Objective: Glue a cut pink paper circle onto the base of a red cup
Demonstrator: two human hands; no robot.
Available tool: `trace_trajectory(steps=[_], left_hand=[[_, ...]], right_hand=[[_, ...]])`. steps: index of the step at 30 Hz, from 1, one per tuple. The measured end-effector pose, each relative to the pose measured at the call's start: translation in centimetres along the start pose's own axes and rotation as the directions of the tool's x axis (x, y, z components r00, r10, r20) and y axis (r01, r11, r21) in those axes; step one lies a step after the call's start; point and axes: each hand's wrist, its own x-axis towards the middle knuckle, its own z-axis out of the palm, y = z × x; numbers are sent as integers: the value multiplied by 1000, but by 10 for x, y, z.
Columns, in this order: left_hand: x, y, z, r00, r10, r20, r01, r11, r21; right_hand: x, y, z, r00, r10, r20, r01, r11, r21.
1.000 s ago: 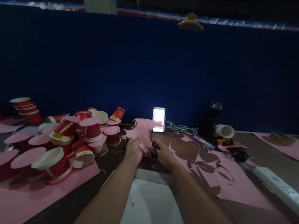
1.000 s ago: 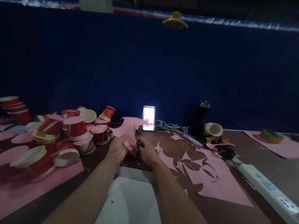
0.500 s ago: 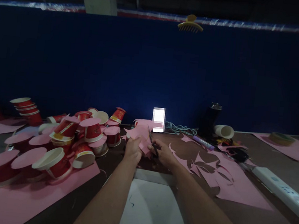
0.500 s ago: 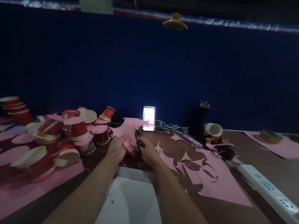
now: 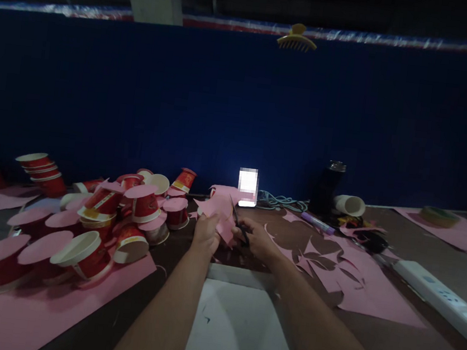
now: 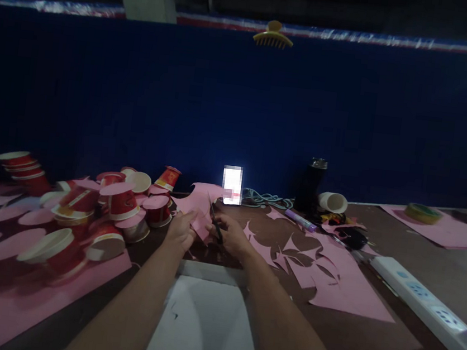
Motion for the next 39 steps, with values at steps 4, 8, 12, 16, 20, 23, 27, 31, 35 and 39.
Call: trace_trajectory(steps=[4,8,12,16,20,23,27,31,35,39], left_hand=[[-1,1,1,1000,6,20,-6,1000,-2],[-1,2,1,1000,14,3,-14,1000,2],[-2,4,2,1000,10,-10,-10,1000,6],[-3,6,3,1000,7,-12,-7,1000,20],[-3,6,2,1000,-5,8,5,1000,17],[-2,6,1,1000,-10,11,10,1000,7],[-1,6,1,1000,-6,16,6,1000,0],[0,7,1,999,-4,40,4,1000,1],[0,8,0,998,-5,59,4,1000,17],[1,8,-2,998,-2,66,0,1000,28]], right_hand=[[1,2,-2,1000,2,24,-3,1000,28],[4,6,-5,999,8,36,-9,999,52],[2,3,-6,999,29,36,-31,998,53],[2,1,-7,999,10,52,-12,1000,25],[4,3,-8,999,10,39,-11,1000,19],[3,3,-8,999,19,37,-20,999,27],[2,0,-9,999,7,34,-7,1000,-7],[2,0,-10,1000,9,16,-9,1000,-19],[1,0,-11,1000,17,15,-17,1000,-6],[1,-2,-13,1000,14,14,-13,999,-46]])
